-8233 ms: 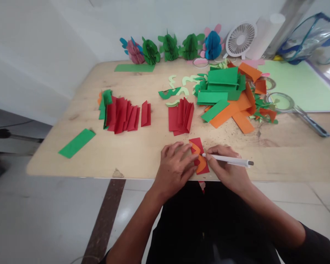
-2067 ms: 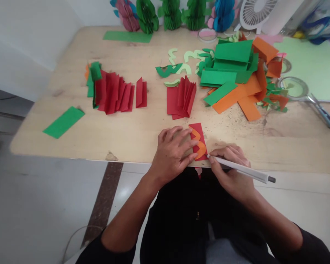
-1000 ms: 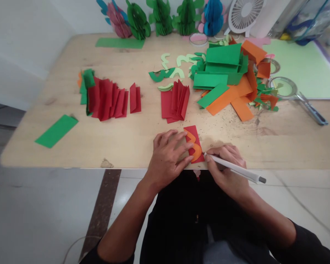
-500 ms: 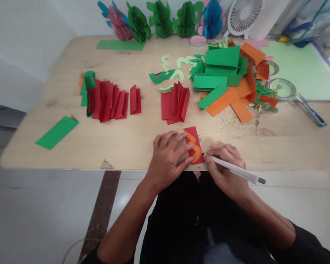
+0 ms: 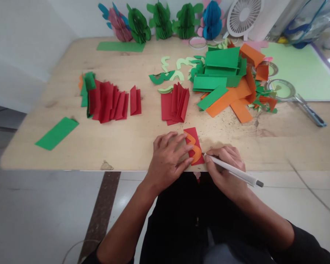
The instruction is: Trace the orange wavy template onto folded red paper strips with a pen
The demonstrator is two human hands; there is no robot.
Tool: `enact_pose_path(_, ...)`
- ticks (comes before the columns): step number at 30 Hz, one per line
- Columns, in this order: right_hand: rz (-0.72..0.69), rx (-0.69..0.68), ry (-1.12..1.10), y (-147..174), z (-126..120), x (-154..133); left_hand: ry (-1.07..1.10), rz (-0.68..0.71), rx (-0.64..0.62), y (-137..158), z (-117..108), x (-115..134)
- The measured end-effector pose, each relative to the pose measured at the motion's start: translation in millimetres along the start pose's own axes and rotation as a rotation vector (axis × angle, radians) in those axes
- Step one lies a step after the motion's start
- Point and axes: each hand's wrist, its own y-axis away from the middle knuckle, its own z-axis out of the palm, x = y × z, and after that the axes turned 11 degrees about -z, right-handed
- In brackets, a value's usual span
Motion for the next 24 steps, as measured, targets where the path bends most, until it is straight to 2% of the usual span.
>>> enact_pose_path(24, -0.01, -0.002, 0.028, -3.2, 4.6, 2.2, -0.009, 0.0, 0.023, 0.4, -1.2, 1.9)
